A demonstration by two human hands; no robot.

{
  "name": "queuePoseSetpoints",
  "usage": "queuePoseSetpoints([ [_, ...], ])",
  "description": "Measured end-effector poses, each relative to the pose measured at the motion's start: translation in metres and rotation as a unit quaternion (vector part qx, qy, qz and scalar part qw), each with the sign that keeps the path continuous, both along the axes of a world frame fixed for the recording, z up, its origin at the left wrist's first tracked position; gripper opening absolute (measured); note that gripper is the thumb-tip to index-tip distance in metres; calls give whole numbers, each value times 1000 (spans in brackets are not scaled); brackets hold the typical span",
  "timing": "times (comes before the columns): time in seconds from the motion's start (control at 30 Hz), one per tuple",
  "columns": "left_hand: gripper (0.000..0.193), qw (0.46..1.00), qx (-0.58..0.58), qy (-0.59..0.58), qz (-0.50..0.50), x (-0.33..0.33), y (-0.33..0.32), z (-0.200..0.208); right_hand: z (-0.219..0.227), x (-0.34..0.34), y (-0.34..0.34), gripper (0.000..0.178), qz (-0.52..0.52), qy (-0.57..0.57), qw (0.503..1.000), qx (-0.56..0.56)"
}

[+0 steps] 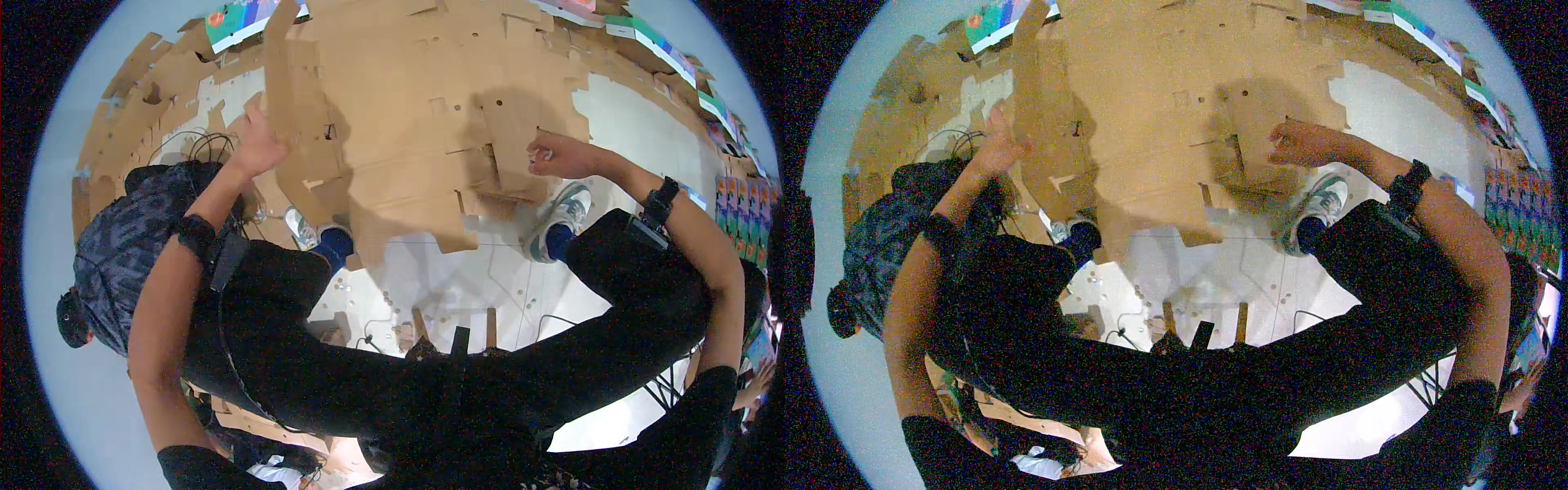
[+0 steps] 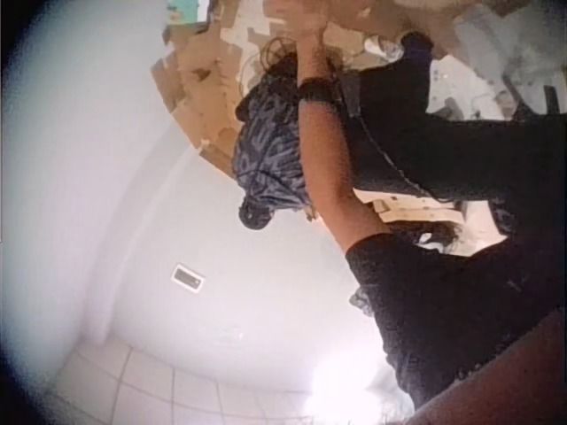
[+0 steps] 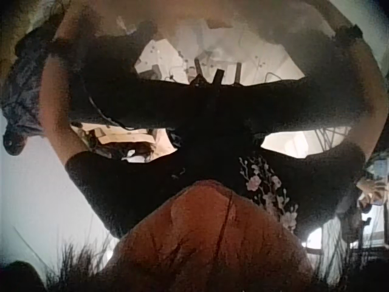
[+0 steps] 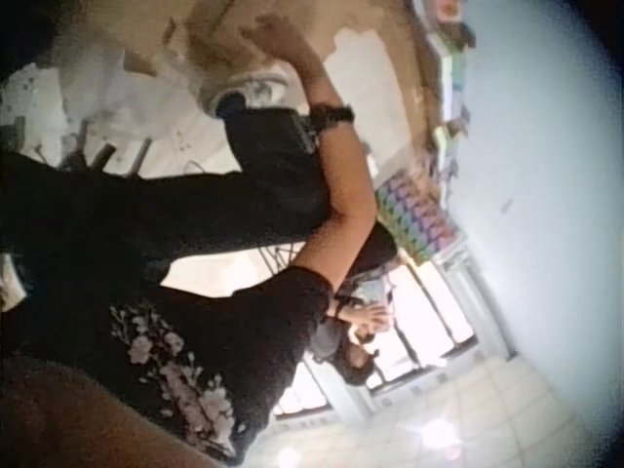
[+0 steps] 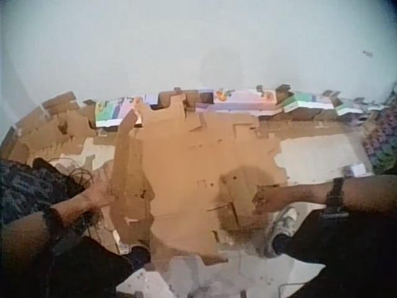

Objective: Assemble several cardboard fruit shipping boxes from flat components.

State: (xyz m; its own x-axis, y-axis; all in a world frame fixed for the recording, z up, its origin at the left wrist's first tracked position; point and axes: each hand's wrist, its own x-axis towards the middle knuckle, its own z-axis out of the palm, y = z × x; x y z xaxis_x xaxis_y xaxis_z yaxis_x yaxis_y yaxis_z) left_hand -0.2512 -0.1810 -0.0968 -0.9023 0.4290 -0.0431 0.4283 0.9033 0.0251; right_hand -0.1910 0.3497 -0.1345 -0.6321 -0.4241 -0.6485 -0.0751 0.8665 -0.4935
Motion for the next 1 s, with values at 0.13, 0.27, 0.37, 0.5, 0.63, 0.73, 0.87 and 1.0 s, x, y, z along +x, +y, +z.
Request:
queuePoseSetpoints([
  [0.13, 57, 996, -19, -54, 62, -18, -2, -4, -25, -2, 1, 49, 0, 40, 999, 11],
  [0.27, 37, 915, 124, -376, 79, -12, -1, -39, -54, 1, 3, 47, -44, -29, 998, -34],
  [0.37, 39, 906, -29, -416, 65, 7, -13, -86, -68, -1, -4, 48, -68, -64, 995, -19],
  [0.5, 51, 851, 9, -521, 60, 40, -36, -136, -73, -4, -26, 52, -47, -73, 996, 5],
  [0.63, 56, 811, 76, -549, 186, 55, -39, -156, -80, -1, -51, 53, -43, -105, 993, -36],
  [0.73, 55, 771, 104, -574, 256, 58, -31, -156, -105, 5, -65, 47, -189, -251, 947, -66],
  [0.87, 47, 746, 258, -566, 241, 65, -16, -153, -134, 9, -77, 38, -215, -244, 945, -19],
  [1.0, 43, 763, 299, -527, 226, 64, -2, -142, -117, 0, -86, 27, -125, -119, 985, -27],
])
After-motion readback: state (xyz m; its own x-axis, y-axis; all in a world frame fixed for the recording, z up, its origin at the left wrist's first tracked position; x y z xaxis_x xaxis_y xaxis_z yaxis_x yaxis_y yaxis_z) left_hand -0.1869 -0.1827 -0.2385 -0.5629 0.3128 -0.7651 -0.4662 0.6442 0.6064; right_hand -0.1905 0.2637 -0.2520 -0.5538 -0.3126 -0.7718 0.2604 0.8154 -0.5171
